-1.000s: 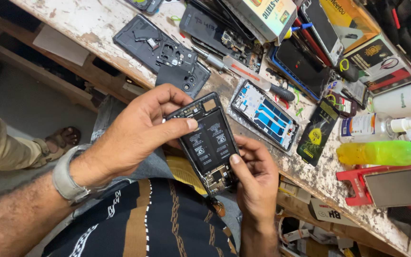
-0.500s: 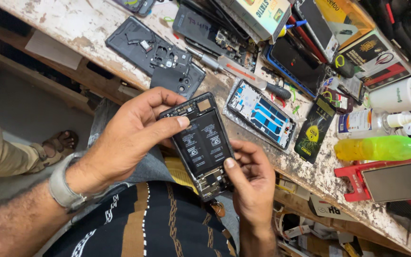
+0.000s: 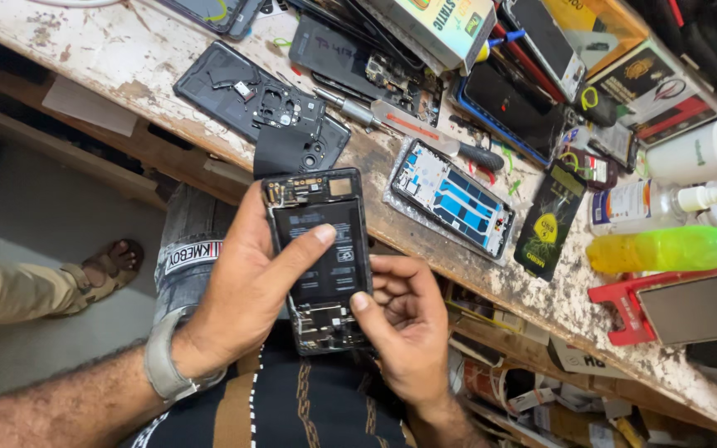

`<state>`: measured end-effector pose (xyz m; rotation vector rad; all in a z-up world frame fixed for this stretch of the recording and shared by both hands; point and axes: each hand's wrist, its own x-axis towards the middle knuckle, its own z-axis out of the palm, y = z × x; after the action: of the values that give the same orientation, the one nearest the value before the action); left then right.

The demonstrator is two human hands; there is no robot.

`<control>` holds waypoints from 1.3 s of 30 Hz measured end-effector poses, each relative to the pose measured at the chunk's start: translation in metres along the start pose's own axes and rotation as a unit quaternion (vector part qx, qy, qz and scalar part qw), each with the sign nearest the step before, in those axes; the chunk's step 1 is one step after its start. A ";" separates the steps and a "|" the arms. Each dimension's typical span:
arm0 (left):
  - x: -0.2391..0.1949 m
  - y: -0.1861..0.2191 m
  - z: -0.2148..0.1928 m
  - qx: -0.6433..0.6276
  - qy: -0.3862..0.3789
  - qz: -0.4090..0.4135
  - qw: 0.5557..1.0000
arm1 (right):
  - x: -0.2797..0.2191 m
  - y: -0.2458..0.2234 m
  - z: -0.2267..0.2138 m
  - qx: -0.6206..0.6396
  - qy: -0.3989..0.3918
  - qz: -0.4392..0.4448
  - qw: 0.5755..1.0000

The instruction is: The person reassembles a disassembled smartphone, using a screwdriver to secure internal components and applying adhesive tape to the battery area. The device is held and manipulated throughout the process.

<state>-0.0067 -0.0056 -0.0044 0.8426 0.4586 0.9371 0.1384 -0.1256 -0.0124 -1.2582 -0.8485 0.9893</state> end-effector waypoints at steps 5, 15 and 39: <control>-0.003 0.011 -0.015 -0.028 0.010 0.010 1.000 | -0.006 -0.005 -0.015 -0.059 -0.067 0.007 0.996; 0.011 0.021 -0.047 -0.161 0.005 -0.074 0.984 | 0.071 -0.062 -0.068 -0.470 0.054 -0.210 0.855; 0.054 0.040 -0.086 -0.219 0.120 -0.098 0.963 | 0.215 -0.078 -0.031 -0.672 -0.134 -0.166 0.709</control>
<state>-0.0560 0.0899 -0.0246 0.2759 0.5072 0.9146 0.2539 0.0612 0.0573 -2.0311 -2.1476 0.0826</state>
